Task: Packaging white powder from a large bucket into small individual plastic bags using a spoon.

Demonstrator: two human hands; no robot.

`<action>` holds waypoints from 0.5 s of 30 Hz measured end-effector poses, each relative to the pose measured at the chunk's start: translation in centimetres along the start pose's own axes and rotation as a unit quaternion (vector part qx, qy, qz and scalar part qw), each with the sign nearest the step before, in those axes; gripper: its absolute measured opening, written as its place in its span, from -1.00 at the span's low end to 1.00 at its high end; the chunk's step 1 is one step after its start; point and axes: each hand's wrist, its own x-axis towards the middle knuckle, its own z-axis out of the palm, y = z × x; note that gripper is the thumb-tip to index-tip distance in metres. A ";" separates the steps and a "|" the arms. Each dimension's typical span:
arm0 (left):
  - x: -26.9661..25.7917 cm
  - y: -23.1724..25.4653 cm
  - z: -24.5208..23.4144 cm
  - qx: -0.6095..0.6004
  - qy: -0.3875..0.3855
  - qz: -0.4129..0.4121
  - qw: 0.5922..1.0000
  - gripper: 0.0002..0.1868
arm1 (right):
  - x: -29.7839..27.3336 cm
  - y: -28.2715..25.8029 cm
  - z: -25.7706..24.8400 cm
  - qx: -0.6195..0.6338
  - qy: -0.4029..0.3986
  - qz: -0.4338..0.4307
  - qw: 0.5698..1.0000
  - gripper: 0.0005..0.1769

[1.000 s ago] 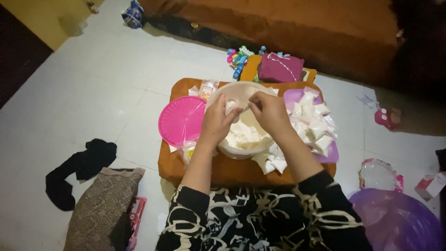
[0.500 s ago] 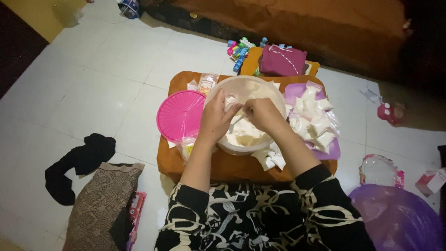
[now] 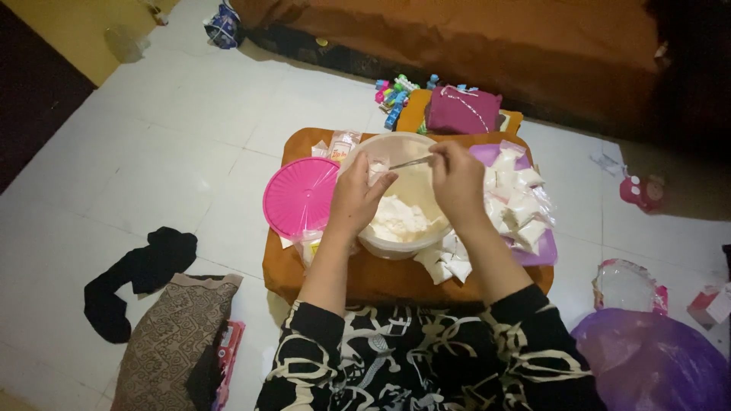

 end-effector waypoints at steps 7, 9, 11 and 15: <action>0.2 0.8 0.0 0.029 -0.004 -0.018 0.999 -0.48 | 1.3 -1.6 -6.4 0.015 0.079 -0.017 0.997 -0.81; 0.3 0.7 0.0 0.037 -0.010 -0.027 0.999 -0.53 | 1.4 -2.1 -7.7 0.065 0.108 -0.008 0.992 -0.79; 0.2 0.8 0.0 0.040 -0.010 -0.014 0.999 -0.51 | 1.2 -3.2 -8.8 0.069 0.107 -0.018 0.992 -0.80; 0.0 0.9 -0.1 0.052 -0.016 -0.002 0.999 -0.48 | 0.7 -4.8 -9.8 0.078 0.099 -0.056 0.990 -0.84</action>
